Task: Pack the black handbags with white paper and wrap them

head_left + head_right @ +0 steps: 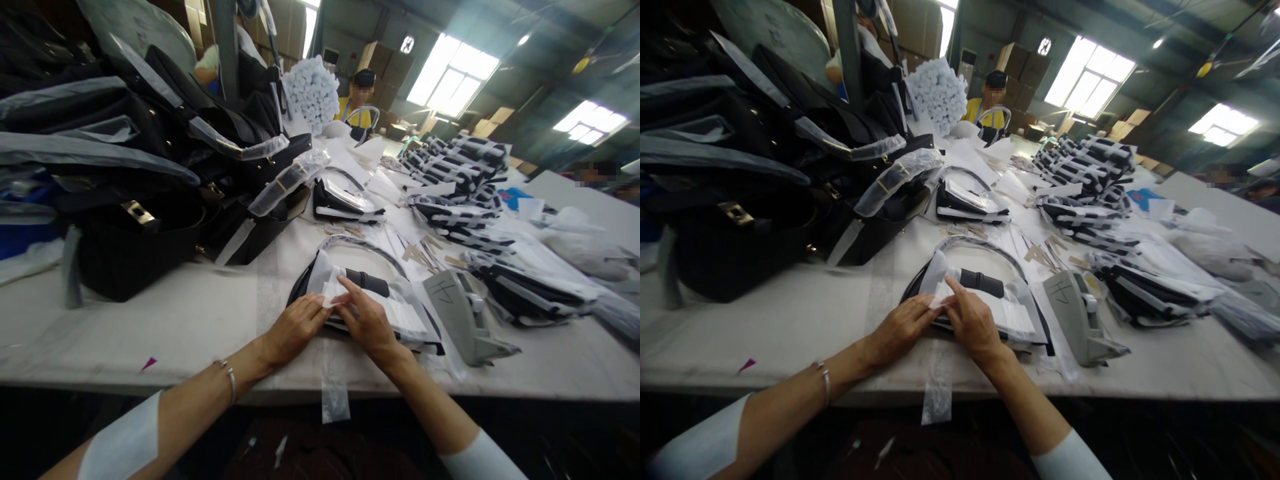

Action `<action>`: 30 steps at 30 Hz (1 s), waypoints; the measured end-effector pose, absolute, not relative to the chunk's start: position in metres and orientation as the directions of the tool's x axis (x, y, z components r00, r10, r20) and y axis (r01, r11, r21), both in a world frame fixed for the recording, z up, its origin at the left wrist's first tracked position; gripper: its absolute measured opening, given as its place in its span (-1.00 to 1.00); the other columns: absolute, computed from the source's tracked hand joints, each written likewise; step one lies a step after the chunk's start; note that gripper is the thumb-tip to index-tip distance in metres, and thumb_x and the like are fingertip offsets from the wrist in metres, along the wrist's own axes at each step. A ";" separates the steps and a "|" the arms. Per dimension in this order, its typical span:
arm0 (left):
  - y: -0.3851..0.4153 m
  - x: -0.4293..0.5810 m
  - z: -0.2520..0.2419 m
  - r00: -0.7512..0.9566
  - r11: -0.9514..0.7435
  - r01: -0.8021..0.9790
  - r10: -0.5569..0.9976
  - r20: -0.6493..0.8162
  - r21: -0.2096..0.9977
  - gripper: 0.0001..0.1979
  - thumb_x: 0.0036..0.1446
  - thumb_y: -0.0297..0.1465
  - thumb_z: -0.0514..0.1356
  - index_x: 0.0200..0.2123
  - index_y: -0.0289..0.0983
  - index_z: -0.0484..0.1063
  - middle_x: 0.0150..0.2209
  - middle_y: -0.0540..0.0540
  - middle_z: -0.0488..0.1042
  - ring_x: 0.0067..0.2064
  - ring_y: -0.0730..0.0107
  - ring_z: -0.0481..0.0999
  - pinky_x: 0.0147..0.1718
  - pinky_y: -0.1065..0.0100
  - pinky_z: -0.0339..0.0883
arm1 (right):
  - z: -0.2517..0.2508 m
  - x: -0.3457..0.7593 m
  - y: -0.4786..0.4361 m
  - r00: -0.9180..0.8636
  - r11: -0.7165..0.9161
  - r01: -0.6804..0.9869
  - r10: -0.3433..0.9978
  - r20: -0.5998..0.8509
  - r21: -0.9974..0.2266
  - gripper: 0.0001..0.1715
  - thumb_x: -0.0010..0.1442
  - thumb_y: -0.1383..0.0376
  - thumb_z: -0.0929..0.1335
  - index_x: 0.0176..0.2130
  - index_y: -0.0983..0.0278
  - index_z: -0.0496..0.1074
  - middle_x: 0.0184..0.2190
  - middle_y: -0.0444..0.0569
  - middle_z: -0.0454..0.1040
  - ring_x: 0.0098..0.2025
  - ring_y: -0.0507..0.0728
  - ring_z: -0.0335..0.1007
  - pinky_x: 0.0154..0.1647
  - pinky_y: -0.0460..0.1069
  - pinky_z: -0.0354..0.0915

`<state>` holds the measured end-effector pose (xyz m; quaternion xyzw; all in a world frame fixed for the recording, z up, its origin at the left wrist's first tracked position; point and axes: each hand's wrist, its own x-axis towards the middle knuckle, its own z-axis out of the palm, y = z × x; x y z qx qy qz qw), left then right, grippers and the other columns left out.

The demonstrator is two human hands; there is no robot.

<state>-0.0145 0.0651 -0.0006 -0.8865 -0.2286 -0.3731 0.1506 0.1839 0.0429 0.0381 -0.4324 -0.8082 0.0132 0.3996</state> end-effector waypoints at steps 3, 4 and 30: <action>0.066 -0.015 -0.003 0.576 -0.866 0.499 0.319 0.753 -0.015 -0.68 0.32 -0.56 -0.01 0.12 -0.39 0.28 -0.05 -0.25 0.53 0.01 0.20 0.55 0.03 0.15 0.50 | 0.030 0.186 0.037 -0.366 0.678 0.697 0.618 0.696 -0.235 -0.75 0.32 0.41 0.31 -0.04 0.20 0.47 -0.21 0.01 0.63 -0.13 0.17 0.57 -0.01 0.10 0.47; 0.066 -0.015 -0.004 0.557 -0.865 0.501 0.342 0.757 0.022 -0.64 0.31 -0.56 -0.01 0.16 -0.39 0.24 -0.05 -0.25 0.53 0.01 0.20 0.56 0.02 0.15 0.51 | 0.030 0.186 0.036 -0.389 0.692 0.690 0.600 0.699 -0.210 -0.79 0.32 0.41 0.30 -0.09 0.21 0.49 -0.19 0.03 0.63 -0.10 0.17 0.56 0.03 0.11 0.46; 0.067 -0.012 -0.003 0.609 -0.865 0.501 0.340 0.717 -0.015 -0.69 0.34 -0.54 0.04 0.11 -0.34 0.35 -0.02 -0.21 0.50 0.04 0.22 0.50 0.02 0.19 0.47 | -0.024 0.163 -0.049 -0.396 0.768 0.549 0.587 0.706 -0.330 -0.54 0.26 0.53 0.20 0.03 0.23 0.47 -0.11 0.06 0.63 0.01 0.15 0.55 0.17 0.18 0.42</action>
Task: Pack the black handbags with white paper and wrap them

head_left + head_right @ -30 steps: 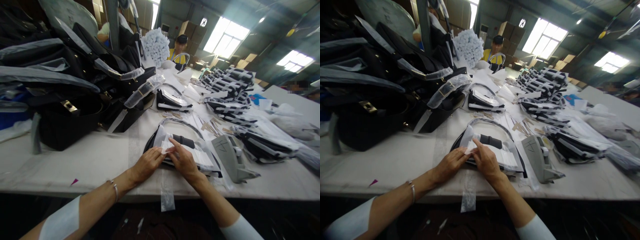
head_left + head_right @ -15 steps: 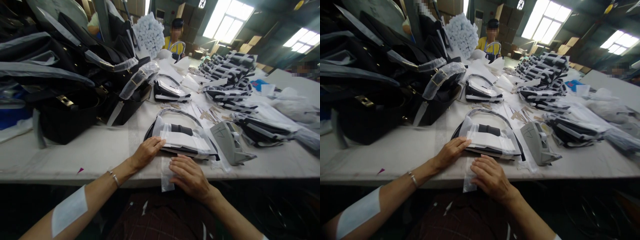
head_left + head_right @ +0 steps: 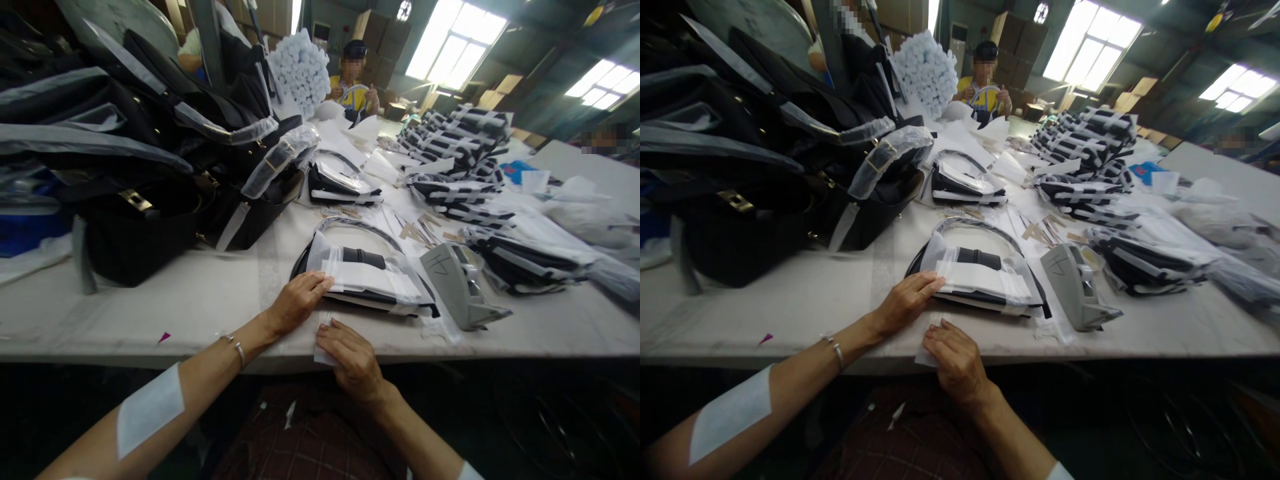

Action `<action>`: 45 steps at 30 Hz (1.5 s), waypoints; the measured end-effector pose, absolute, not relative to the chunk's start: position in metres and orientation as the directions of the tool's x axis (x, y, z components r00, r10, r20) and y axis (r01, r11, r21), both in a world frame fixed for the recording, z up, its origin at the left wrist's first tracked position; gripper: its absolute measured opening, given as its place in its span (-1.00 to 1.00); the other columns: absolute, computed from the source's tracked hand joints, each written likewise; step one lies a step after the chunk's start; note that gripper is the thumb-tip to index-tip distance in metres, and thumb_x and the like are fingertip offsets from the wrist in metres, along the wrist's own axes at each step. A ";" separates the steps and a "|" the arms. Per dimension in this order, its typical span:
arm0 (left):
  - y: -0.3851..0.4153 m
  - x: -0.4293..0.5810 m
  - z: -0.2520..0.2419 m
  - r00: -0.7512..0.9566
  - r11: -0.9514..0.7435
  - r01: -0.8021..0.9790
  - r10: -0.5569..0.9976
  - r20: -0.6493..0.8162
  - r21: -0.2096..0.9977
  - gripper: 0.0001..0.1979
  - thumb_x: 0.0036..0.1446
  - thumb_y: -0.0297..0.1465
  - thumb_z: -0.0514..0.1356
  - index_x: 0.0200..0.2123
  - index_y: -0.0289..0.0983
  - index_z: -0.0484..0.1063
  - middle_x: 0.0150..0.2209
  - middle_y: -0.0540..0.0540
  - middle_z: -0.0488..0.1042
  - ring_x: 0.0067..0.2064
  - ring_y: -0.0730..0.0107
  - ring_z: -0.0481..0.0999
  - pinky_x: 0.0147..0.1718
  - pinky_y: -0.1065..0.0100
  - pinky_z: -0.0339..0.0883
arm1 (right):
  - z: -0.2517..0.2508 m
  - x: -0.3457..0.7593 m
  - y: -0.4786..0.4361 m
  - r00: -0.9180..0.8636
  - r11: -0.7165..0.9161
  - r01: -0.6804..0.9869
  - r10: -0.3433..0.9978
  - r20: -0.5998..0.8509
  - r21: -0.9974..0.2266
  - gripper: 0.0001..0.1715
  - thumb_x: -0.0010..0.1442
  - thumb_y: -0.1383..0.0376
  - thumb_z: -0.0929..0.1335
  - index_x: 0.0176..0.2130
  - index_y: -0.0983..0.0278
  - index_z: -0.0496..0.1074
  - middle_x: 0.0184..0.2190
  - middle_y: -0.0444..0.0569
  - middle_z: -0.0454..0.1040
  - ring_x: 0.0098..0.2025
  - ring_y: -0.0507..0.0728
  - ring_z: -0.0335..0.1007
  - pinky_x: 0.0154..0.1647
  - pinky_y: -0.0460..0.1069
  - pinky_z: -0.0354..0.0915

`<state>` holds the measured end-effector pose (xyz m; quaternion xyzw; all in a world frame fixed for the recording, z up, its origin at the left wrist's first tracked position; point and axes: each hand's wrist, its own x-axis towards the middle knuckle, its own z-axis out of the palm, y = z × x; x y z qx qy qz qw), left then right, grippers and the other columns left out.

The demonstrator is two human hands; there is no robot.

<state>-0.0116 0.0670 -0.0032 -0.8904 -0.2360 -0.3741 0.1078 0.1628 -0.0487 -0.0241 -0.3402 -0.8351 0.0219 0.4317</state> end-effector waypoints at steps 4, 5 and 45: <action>0.071 -0.010 -0.006 0.600 -0.865 0.500 0.370 0.709 0.027 -0.70 0.32 -0.56 0.05 0.09 -0.32 0.37 -0.02 -0.19 0.51 0.02 0.24 0.51 0.01 0.20 0.48 | -0.023 0.150 -0.058 -0.335 0.731 0.564 0.629 0.702 -0.385 -0.51 0.22 0.54 0.21 0.02 0.21 0.48 -0.15 0.04 0.64 -0.02 0.17 0.58 0.10 0.15 0.48; 0.072 -0.010 -0.006 0.598 -0.867 0.497 0.372 0.710 0.036 -0.70 0.32 -0.56 0.06 0.08 -0.32 0.37 -0.02 -0.19 0.51 0.01 0.24 0.51 0.00 0.21 0.48 | -0.023 0.148 -0.060 -0.327 0.727 0.565 0.631 0.704 -0.390 -0.51 0.22 0.55 0.21 0.01 0.21 0.48 -0.15 0.03 0.64 -0.03 0.17 0.58 0.09 0.14 0.48; 0.055 -0.015 0.010 0.651 -0.855 0.483 0.494 0.576 0.187 -0.46 0.23 -0.34 0.21 0.21 -0.39 0.16 0.11 -0.28 0.46 0.28 -0.02 0.32 0.32 -0.23 -0.04 | 0.072 0.193 0.072 -0.123 0.213 0.561 0.977 0.174 -0.800 -0.80 0.13 0.15 0.44 -0.38 0.22 0.62 -0.48 -0.09 0.60 -0.45 0.11 0.50 -0.40 -0.03 0.35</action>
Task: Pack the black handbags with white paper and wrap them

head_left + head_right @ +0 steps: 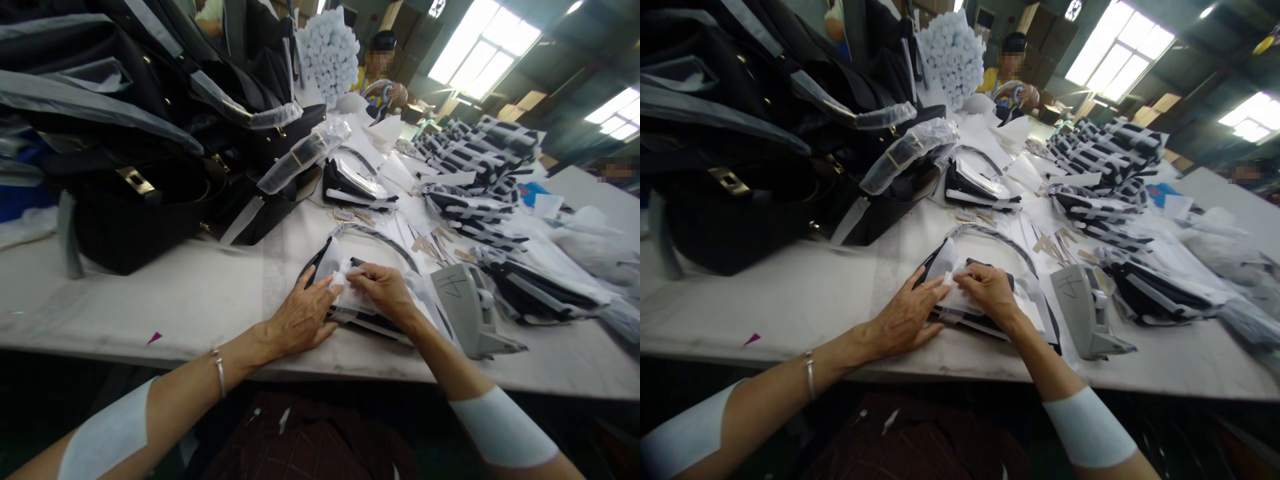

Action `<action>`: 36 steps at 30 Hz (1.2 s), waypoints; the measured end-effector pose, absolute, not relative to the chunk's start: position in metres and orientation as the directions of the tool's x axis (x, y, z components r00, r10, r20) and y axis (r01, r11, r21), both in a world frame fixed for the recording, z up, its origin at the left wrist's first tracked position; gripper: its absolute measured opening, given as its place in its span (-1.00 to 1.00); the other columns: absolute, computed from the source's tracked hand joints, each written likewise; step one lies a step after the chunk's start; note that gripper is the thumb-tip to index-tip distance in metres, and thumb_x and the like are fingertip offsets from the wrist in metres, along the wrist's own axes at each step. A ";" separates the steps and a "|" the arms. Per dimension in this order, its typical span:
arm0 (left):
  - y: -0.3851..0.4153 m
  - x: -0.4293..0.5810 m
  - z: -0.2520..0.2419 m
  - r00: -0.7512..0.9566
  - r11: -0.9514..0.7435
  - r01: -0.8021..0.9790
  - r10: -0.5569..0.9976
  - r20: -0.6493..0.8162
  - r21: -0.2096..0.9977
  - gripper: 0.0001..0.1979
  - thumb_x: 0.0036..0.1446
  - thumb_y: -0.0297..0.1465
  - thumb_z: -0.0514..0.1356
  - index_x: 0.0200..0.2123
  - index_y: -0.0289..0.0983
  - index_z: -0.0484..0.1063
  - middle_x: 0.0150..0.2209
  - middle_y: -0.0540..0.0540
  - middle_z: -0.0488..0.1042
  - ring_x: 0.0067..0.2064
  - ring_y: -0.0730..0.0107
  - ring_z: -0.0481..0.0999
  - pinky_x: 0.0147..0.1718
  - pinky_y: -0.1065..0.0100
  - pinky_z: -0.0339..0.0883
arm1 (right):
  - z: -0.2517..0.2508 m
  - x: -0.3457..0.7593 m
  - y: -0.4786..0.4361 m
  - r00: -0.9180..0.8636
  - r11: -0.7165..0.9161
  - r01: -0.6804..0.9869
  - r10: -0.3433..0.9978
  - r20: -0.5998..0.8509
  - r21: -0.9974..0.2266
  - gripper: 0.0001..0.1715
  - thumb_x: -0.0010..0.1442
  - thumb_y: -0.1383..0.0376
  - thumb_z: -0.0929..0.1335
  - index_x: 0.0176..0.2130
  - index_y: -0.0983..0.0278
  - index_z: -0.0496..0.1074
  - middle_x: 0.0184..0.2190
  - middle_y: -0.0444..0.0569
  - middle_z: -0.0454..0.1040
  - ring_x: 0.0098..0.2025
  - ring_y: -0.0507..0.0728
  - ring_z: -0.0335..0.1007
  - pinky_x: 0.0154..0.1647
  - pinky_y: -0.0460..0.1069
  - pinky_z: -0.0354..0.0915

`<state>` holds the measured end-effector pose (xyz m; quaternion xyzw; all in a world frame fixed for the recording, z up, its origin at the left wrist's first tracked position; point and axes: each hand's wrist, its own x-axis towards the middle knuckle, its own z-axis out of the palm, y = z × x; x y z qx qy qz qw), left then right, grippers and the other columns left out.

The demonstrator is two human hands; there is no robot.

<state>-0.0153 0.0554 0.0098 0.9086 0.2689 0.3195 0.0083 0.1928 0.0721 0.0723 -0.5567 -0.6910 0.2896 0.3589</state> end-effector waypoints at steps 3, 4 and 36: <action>0.050 -0.008 0.017 0.577 -0.818 0.508 0.556 0.599 0.270 -0.29 0.17 -0.18 0.29 0.22 -0.43 0.11 0.11 -0.33 0.45 0.26 0.00 0.35 0.34 -0.20 -0.04 | 0.070 0.191 0.084 -0.210 0.326 0.637 0.945 0.250 -0.698 -0.84 0.15 0.20 0.42 -0.38 0.18 0.63 -0.42 -0.09 0.63 -0.36 0.13 0.53 -0.30 -0.02 0.34; 0.050 -0.006 0.018 0.550 -0.806 0.517 0.571 0.610 0.288 -0.27 0.15 -0.16 0.30 0.23 -0.42 0.10 0.11 -0.33 0.45 0.23 0.02 0.39 0.34 -0.19 -0.02 | 0.069 0.191 0.085 -0.225 0.354 0.654 0.935 0.275 -0.669 -0.83 0.17 0.20 0.42 -0.39 0.18 0.62 -0.42 -0.09 0.63 -0.34 0.13 0.53 -0.28 -0.03 0.34; 0.052 0.028 0.018 0.229 -0.570 0.666 0.770 0.596 0.481 -0.80 0.25 -0.53 0.06 -0.43 -0.25 0.34 -0.36 -0.05 0.58 -0.12 0.28 0.62 0.26 -0.06 0.12 | 0.047 0.195 0.095 -0.265 0.402 0.864 0.874 0.407 -0.302 -0.82 0.18 0.19 0.49 -0.44 0.17 0.57 -0.37 -0.08 0.49 -0.21 0.17 0.35 -0.15 0.07 0.09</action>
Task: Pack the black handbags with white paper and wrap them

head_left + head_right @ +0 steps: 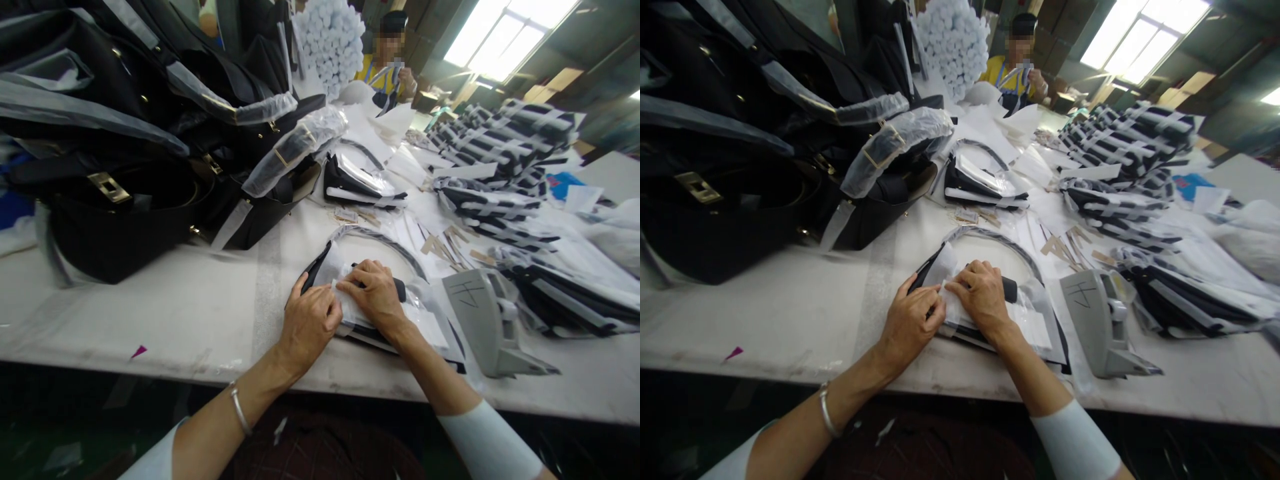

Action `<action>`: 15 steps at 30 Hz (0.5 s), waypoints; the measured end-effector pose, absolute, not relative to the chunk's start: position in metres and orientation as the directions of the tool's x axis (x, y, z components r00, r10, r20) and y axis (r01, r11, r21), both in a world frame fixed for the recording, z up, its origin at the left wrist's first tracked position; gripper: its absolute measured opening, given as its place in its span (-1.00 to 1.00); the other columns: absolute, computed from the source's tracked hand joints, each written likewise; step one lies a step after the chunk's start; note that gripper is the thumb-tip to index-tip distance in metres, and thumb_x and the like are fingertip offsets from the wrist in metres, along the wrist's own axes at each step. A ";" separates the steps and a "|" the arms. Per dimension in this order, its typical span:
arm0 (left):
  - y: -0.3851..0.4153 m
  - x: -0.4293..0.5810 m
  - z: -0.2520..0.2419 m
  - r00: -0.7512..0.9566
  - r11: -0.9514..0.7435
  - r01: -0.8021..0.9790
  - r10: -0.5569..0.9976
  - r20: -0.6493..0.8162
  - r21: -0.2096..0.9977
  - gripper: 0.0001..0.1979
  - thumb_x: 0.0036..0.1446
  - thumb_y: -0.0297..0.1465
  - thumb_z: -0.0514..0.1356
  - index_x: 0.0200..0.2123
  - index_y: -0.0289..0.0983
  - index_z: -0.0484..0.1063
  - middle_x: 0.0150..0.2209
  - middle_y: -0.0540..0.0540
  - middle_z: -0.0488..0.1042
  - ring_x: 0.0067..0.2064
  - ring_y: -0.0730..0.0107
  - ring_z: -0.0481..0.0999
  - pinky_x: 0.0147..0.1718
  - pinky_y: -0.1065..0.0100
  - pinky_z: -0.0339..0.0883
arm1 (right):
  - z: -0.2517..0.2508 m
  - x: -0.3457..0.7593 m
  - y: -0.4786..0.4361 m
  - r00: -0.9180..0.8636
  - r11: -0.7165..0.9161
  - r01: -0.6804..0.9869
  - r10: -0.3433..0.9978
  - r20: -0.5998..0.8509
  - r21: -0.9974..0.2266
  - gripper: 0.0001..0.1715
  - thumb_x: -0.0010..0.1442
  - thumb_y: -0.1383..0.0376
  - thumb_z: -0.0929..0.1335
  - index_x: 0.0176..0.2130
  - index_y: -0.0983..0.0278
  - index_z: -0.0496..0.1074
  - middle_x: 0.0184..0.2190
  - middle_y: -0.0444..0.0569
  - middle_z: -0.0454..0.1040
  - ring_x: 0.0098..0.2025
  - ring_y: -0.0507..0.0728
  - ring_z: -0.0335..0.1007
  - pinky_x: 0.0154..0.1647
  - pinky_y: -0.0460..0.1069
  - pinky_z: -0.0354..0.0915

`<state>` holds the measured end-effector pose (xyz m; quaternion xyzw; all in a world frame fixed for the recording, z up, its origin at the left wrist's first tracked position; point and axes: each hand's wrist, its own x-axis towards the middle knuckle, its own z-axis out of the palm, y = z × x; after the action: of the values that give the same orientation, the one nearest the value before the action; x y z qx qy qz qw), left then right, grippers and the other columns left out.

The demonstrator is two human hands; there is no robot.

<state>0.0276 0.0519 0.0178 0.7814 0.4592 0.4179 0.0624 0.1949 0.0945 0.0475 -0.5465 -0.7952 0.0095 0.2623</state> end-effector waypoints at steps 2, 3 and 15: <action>0.052 0.028 0.019 0.226 -0.551 0.678 0.786 0.575 0.487 -0.82 0.23 -0.54 0.07 -0.42 -0.24 0.33 -0.36 -0.03 0.56 -0.14 0.30 0.61 0.26 -0.05 0.11 | 0.046 0.195 0.095 -0.251 0.386 0.873 0.880 0.403 -0.298 -0.84 0.17 0.19 0.49 -0.43 0.17 0.57 -0.36 -0.08 0.47 -0.18 0.17 0.34 -0.14 0.07 0.09; 0.052 0.029 0.019 0.224 -0.542 0.683 0.794 0.566 0.490 -0.82 0.22 -0.55 0.07 -0.42 -0.24 0.32 -0.36 -0.02 0.56 -0.15 0.30 0.60 0.26 -0.06 0.11 | 0.045 0.194 0.095 -0.242 0.374 0.878 0.885 0.399 -0.298 -0.83 0.17 0.18 0.49 -0.43 0.17 0.56 -0.36 -0.08 0.47 -0.18 0.18 0.34 -0.13 0.07 0.09; 0.039 0.034 0.037 0.443 -0.652 0.749 0.624 0.643 0.117 -0.89 0.29 -0.49 0.12 -0.13 -0.29 0.41 0.01 -0.16 0.53 0.14 0.19 0.45 0.30 -0.01 0.06 | 0.039 0.195 0.099 -0.176 0.271 0.914 0.935 0.307 -0.302 -0.80 0.23 0.21 0.43 -0.43 0.19 0.52 -0.35 -0.06 0.50 -0.20 0.16 0.33 -0.18 0.04 0.05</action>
<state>0.0345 0.0391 0.0371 0.8445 0.4065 0.3361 -0.0928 0.1955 0.0989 0.0388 -0.6033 -0.7663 0.0244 0.2194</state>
